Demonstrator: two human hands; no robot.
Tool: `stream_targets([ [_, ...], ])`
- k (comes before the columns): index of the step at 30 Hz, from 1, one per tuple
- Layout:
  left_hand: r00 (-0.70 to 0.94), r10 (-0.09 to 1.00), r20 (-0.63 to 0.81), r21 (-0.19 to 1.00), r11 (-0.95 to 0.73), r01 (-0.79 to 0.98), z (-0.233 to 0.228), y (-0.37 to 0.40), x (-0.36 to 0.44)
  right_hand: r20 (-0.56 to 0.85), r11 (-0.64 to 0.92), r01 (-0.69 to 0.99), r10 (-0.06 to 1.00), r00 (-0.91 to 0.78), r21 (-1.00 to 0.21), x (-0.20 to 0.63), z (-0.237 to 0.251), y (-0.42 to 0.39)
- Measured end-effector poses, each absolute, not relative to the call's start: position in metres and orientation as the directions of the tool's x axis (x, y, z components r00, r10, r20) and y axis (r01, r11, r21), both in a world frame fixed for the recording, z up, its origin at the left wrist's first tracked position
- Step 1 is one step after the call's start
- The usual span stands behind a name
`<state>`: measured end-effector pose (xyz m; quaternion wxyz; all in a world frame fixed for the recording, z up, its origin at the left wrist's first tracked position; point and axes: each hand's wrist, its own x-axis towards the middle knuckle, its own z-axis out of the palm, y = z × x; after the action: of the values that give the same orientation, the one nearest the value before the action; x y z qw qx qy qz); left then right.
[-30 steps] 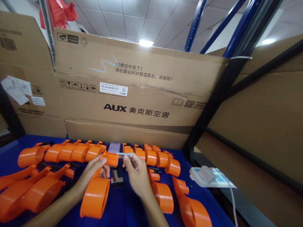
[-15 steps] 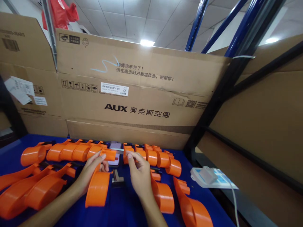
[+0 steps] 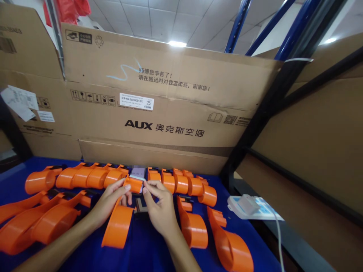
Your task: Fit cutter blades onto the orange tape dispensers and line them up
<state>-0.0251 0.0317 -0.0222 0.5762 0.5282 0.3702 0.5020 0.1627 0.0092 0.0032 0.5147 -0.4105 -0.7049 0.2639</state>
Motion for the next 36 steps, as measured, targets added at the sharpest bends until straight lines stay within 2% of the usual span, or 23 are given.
stream_targets([
  [4, 0.267, 0.957, 0.114, 0.982, -0.069, -0.173, -0.022, 0.030, -0.023, 0.524, 0.547, 0.361, 0.835, -0.169, -0.755, 0.160, 0.005, 0.006],
  [7, 0.255, 0.959, 0.125, 0.984, -0.087, -0.155, -0.019, 0.029, -0.022, 0.516, 0.542, 0.464, 0.834, -0.197, -0.700, 0.162, 0.007, 0.006],
  [10, 0.197, 0.972, 0.125, 0.984, -0.096, -0.150, -0.018, 0.029, -0.023, 0.478, 0.501, 0.637, 0.848, -0.227, -0.586, 0.167, 0.010, 0.004],
  [13, 0.162, 0.978, 0.131, 0.977, -0.100, -0.186, -0.018, 0.028, -0.024, 0.350, 0.480, 0.758, 0.870, -0.347, -0.442, 0.173, 0.012, 0.001],
  [17, 0.159, 0.978, 0.138, 0.973, -0.104, -0.208, -0.021, 0.027, -0.023, 0.151, 0.551, 0.764, 0.832, -0.533, -0.338, 0.174, 0.007, -0.004],
  [24, 0.188, 0.975, 0.119, 0.971, -0.075, -0.226, -0.025, 0.024, -0.017, 0.096, 0.551, 0.784, 0.830, -0.549, -0.287, 0.165, -0.001, -0.004],
  [28, 0.185, 0.974, 0.131, 0.968, -0.086, -0.236, -0.023, 0.021, -0.016, 0.153, 0.500, 0.810, 0.866, -0.477, -0.307, 0.167, 0.008, -0.003],
  [32, 0.202, 0.970, 0.133, 0.968, -0.083, -0.239, -0.026, 0.017, -0.013, 0.339, 0.419, 0.788, 0.897, -0.283, -0.451, 0.176, 0.015, 0.001],
  [36, 0.193, 0.974, 0.117, 0.965, -0.066, -0.256, -0.033, 0.013, -0.007, 0.523, 0.477, 0.669, 0.838, -0.153, -0.570, 0.183, 0.011, 0.005],
])
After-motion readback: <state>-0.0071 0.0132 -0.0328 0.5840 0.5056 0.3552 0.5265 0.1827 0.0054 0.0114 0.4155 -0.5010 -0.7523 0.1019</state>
